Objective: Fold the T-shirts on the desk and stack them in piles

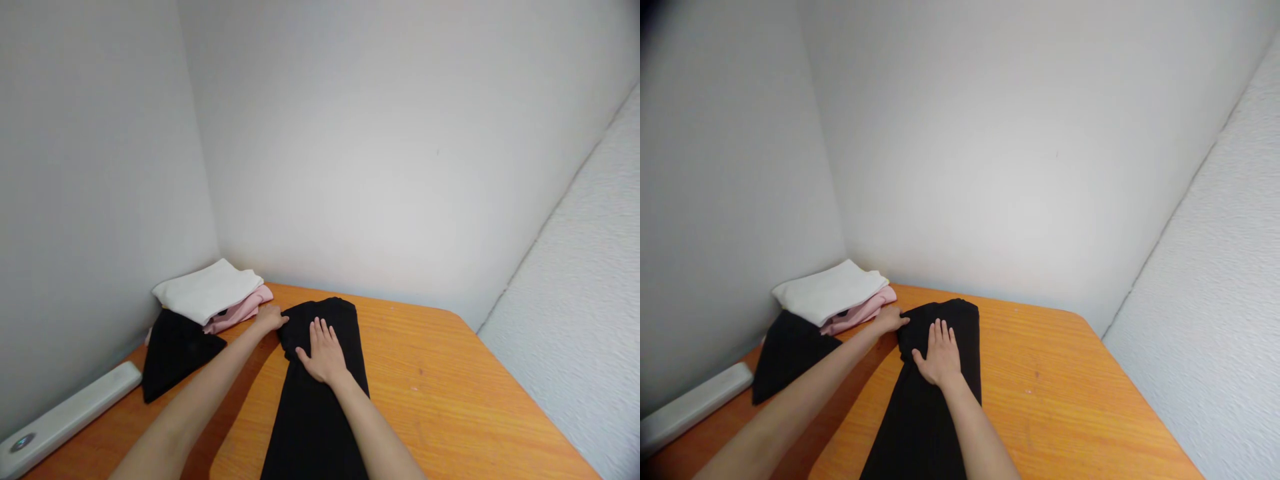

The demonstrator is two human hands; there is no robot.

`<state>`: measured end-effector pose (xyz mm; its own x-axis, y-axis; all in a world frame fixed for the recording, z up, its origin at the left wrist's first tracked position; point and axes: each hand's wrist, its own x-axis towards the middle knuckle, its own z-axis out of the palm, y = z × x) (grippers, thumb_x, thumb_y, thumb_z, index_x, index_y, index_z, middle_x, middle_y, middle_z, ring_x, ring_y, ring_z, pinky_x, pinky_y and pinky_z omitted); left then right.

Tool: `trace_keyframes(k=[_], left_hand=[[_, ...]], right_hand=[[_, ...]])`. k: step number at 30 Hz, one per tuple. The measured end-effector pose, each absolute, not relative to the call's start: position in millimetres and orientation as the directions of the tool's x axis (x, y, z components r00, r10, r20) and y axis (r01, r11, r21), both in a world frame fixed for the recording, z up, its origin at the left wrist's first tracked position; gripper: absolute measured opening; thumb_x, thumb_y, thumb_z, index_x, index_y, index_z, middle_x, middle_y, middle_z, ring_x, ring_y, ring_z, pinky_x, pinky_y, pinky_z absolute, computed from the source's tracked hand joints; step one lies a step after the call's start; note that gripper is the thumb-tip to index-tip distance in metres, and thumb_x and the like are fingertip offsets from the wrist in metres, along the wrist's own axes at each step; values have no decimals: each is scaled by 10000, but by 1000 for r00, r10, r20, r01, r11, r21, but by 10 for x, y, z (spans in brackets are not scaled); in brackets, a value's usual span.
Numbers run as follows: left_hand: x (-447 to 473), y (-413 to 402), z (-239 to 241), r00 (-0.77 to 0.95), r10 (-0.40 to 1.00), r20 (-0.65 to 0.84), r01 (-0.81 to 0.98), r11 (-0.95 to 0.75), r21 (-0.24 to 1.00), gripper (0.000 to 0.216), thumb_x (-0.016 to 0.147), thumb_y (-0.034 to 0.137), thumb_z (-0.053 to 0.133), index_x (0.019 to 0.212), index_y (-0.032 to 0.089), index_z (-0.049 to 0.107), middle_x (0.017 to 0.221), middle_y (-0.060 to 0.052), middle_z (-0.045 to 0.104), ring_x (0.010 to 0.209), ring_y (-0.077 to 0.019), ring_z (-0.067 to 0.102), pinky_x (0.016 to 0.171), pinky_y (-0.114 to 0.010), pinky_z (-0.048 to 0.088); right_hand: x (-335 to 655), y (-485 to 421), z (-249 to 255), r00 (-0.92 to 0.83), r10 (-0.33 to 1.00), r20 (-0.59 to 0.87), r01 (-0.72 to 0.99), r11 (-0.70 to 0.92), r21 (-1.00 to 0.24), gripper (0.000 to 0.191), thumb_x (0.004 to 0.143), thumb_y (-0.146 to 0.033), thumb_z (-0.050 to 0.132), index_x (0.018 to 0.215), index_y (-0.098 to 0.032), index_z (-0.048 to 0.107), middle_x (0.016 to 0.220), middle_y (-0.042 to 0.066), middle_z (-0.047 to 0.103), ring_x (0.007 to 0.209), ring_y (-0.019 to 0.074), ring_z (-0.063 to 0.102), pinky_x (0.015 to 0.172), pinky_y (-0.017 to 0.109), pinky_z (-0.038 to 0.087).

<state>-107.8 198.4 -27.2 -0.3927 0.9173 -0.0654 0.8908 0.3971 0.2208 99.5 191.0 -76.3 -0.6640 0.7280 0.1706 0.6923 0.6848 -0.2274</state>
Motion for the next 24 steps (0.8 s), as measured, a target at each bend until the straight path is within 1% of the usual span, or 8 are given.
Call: trace_keyframes(k=[2, 8, 13, 15, 17, 21, 23, 24], left_hand=[[-1102, 2031, -219, -362, 926, -109, 891, 378, 251, 302, 914, 385, 582, 1088, 141, 613, 1107, -76, 639, 993, -206, 622, 875, -420, 512], [-1041, 2100, -3, -328, 925, -192, 864, 376, 334, 317, 923, 371, 576, 1141, 141, 588, 1081, -59, 628, 899, -186, 635, 764, -361, 556], [-873, 2234, 157, -280, 949, -143, 866, 314, 390, 250, 921, 347, 565, 1000, 115, 615, 832, -33, 656, 686, -129, 627, 635, -272, 523], [-719, 2304, 176, -236, 966, -102, 875, 257, 410, 199, 891, 301, 571, 919, 110, 620, 717, -30, 650, 638, -136, 628, 603, -244, 485], [-507, 2331, 147, -178, 982, -61, 881, 187, 435, 198, 867, 291, 567, 942, 112, 606, 699, -37, 659, 632, -149, 637, 599, -240, 467], [-108, 2109, -16, -6, 1000, 10, 874, 1, 485, 395, 823, 343, 619, 1132, 117, 521, 847, -51, 691, 734, -173, 662, 684, -265, 501], [-40, 1868, -119, 74, 995, 61, 869, -94, 486, 458, 777, 318, 668, 1169, 142, 507, 1024, -79, 678, 950, -203, 647, 848, -300, 497], [-47, 1736, -174, 96, 991, 98, 870, -131, 475, 484, 763, 303, 676, 1188, 151, 502, 1138, -101, 643, 1079, -223, 601, 948, -331, 460]], right_hand=[[995, 1913, -762, -663, 729, 171, 690, 684, -238, 832, 927, -617, 290, 1500, -16, 229, 1563, 150, 101, 1450, 303, 60, 1174, 457, 50], [1024, 1869, -684, -648, 743, 168, 690, 666, -283, 785, 945, -574, 320, 1495, -19, 253, 1556, 161, 137, 1448, 296, 74, 1177, 453, 65], [1032, 1539, -560, -652, 749, 114, 678, 644, -353, 681, 970, -492, 325, 1465, -24, 341, 1541, 177, 194, 1440, 324, 102, 1167, 478, 127], [1009, 1331, -516, -672, 733, 103, 656, 655, -376, 707, 955, -519, 355, 1457, -20, 357, 1531, 192, 223, 1435, 336, 128, 1162, 483, 160], [995, 1123, -479, -681, 727, 88, 650, 656, -384, 765, 926, -555, 413, 1461, -13, 345, 1518, 208, 259, 1429, 352, 147, 1160, 489, 182], [1125, 797, -393, -729, 681, 69, 614, 695, -375, 776, 892, -522, 510, 1483, -55, 322, 1531, 184, 244, 1430, 362, 136, 1161, 504, 189], [1279, 714, -316, -791, 608, 68, 531, 738, -416, 743, 872, -502, 554, 1479, -123, 356, 1539, 147, 248, 1423, 358, 178, 1144, 503, 237], [1361, 708, -265, -823, 564, 68, 479, 753, -451, 703, 861, -497, 574, 1456, -161, 407, 1521, 130, 305, 1402, 351, 252, 1124, 484, 285]])
